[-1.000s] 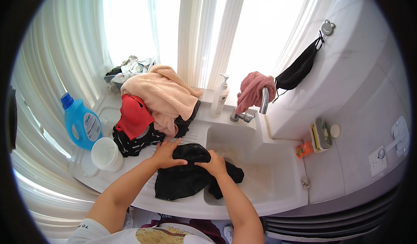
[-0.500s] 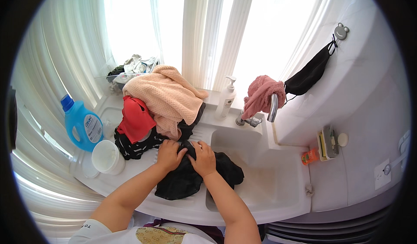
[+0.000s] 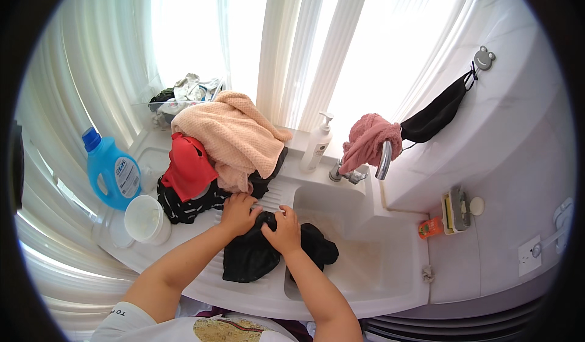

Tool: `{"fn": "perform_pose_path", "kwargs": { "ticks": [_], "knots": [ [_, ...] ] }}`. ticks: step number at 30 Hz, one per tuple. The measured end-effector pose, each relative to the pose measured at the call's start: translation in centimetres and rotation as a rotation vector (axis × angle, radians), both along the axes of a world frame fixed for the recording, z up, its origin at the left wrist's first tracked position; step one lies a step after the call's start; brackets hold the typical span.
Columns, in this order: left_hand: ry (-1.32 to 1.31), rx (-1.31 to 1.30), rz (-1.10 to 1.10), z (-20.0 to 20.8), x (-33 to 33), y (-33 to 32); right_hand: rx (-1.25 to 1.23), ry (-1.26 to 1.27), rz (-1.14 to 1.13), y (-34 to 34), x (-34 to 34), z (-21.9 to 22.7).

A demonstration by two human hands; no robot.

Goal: The person washes a black garment by hand in a sink, pouring white detergent from a cup onto the fabric and scrubbing it thoroughly before rinsing.

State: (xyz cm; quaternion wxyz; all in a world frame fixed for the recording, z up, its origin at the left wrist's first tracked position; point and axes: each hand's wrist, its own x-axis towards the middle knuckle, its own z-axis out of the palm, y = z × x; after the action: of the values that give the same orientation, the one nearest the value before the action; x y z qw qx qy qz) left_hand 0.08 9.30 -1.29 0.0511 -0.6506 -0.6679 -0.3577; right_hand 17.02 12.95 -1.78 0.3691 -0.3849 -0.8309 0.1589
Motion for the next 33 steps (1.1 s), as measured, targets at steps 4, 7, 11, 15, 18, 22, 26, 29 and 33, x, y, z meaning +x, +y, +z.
{"fn": "perform_pose_path", "kwargs": {
  "ticks": [4,7,11,15,18,22,26,29,33],
  "knots": [
    [-0.075,-0.142,-0.376,3.3,0.7,-6.8,-0.034,-0.097,0.43,-4.6,4.4,4.6],
    [0.22,-0.056,-0.54,3.4,1.9,-13.6,0.135,-0.171,0.595,-8.5,6.8,3.1],
    [0.006,0.007,-0.198,-0.3,0.3,-4.8,0.039,0.072,0.177,-2.7,0.6,0.1],
    [0.077,-0.138,0.043,1.4,-0.6,-1.0,-0.126,-0.026,-0.045,0.5,-0.5,-0.8],
    [0.14,-0.217,-0.099,2.0,1.8,-6.9,-0.087,-0.215,0.234,-3.7,3.0,2.0],
    [0.151,-0.144,-0.388,2.0,3.1,-13.1,0.227,-0.23,0.416,-9.0,7.8,0.3],
    [0.072,-0.242,-0.199,0.4,2.0,-3.9,0.176,-0.225,0.078,-2.7,3.3,-2.4],
    [0.049,-0.153,-0.222,0.8,0.2,-1.1,0.048,-0.124,-0.036,-1.8,0.9,-1.0],
    [0.086,-0.053,-0.53,5.4,0.7,-7.7,-0.044,-0.046,0.312,-6.5,6.0,3.3]
  ]
}}
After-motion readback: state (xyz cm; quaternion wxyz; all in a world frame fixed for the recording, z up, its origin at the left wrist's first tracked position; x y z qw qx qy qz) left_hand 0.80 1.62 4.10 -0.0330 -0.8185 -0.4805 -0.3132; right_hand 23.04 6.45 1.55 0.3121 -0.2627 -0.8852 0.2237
